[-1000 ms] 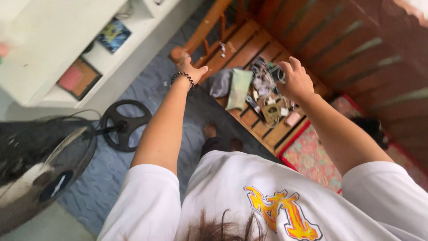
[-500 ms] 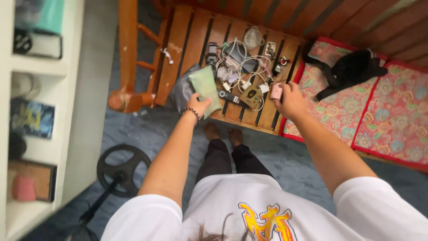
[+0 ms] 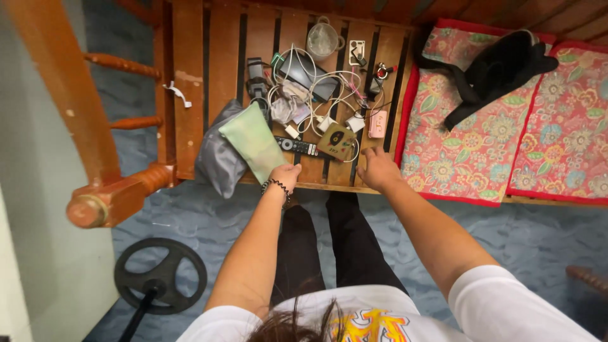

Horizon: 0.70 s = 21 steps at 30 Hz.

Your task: Organizing and tidying various household items from a wooden bench onto a white shelf.

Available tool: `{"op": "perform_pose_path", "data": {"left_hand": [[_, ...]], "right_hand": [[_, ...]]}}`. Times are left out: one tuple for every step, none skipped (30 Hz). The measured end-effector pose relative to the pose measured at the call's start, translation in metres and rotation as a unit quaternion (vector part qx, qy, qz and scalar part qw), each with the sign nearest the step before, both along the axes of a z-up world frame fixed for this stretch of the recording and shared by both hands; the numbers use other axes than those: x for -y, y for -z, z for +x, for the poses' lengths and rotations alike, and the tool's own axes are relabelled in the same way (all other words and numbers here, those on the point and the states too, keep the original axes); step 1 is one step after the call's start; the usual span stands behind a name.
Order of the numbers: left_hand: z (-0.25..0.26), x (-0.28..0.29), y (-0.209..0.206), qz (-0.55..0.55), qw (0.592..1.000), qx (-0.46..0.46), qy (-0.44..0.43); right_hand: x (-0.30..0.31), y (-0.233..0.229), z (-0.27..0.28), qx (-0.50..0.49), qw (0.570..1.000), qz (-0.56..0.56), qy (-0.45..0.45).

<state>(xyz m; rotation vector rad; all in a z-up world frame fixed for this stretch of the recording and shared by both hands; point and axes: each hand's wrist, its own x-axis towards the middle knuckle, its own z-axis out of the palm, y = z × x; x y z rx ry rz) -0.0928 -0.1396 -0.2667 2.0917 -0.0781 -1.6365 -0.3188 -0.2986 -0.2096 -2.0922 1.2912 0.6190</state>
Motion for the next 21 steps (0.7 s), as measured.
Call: {"op": "perform_pose_path", "data": {"left_hand": [[-0.006, 0.006, 0.018, 0.001, 1.000, -0.002, -0.003], [-0.014, 0.007, 0.034, 0.022, 0.999, -0.012, -0.035], [-0.022, 0.008, 0.050, 0.042, 0.997, -0.023, -0.066], [-0.025, 0.009, 0.080, 0.046, 0.996, -0.022, -0.073], [-0.029, 0.010, 0.109, 0.042, 0.998, 0.051, -0.015], [-0.036, 0.012, 0.137, 0.036, 0.991, 0.121, 0.046], [-0.038, 0.018, 0.149, 0.040, 0.991, 0.119, 0.041], [-0.041, 0.025, 0.160, 0.055, 0.990, 0.130, 0.024], [-0.044, 0.031, 0.171, 0.070, 0.987, 0.142, 0.006], [-0.043, 0.038, 0.169, 0.074, 0.987, 0.140, 0.002], [-0.042, 0.046, 0.165, 0.089, 0.986, 0.127, -0.055], [-0.037, 0.053, 0.161, 0.104, 0.981, 0.115, -0.113], [-0.037, 0.060, 0.160, 0.107, 0.980, 0.116, -0.119], [-0.037, 0.069, 0.159, 0.155, 0.967, 0.153, -0.130], [-0.037, 0.078, 0.158, 0.202, 0.950, 0.192, -0.140], [-0.036, 0.084, 0.154, 0.203, 0.950, 0.190, -0.143], [-0.036, 0.090, 0.150, 0.233, 0.942, 0.152, -0.188], [-0.034, 0.096, 0.145, 0.261, 0.930, 0.113, -0.231], [-0.034, 0.096, 0.148, 0.262, 0.930, 0.113, -0.234], [-0.036, 0.093, 0.149, 0.264, 0.928, 0.118, -0.235], [-0.038, 0.089, 0.150, 0.266, 0.927, 0.122, -0.236]], "right_hand": [[0.005, 0.009, 0.001, -0.002, 1.000, 0.001, -0.003], [0.008, 0.018, 0.000, -0.004, 1.000, -0.001, 0.004], [0.011, 0.026, 0.000, -0.006, 1.000, -0.003, 0.012], [0.019, 0.043, -0.001, -0.006, 1.000, 0.001, 0.005], [0.026, 0.059, -0.002, 0.014, 0.998, -0.029, 0.060], [0.035, 0.073, -0.007, 0.031, 0.991, -0.059, 0.116], [0.043, 0.087, -0.009, 0.029, 0.992, -0.055, 0.111], [0.051, 0.099, -0.012, 0.049, 0.987, -0.089, 0.126], [0.058, 0.111, -0.015, 0.069, 0.980, -0.122, 0.141], [0.063, 0.107, -0.009, 0.068, 0.981, -0.119, 0.136], [0.067, 0.101, -0.003, 0.075, 0.982, -0.111, 0.130], [0.072, 0.096, 0.005, 0.084, 0.983, -0.103, 0.124], [0.071, 0.097, 0.009, 0.085, 0.984, -0.100, 0.118], [0.072, 0.096, 0.012, 0.116, 0.983, -0.106, 0.095], [0.072, 0.095, 0.015, 0.146, 0.980, -0.111, 0.072], [0.072, 0.095, 0.015, 0.146, 0.981, -0.110, 0.068], [0.071, 0.095, 0.016, 0.142, 0.983, -0.097, 0.062], [0.070, 0.095, 0.018, 0.140, 0.985, -0.085, 0.057], [0.070, 0.095, 0.019, 0.140, 0.985, -0.084, 0.054], [0.068, 0.094, 0.018, 0.146, 0.985, -0.091, 0.024], [0.065, 0.093, 0.017, 0.152, 0.984, -0.097, -0.006]]}}
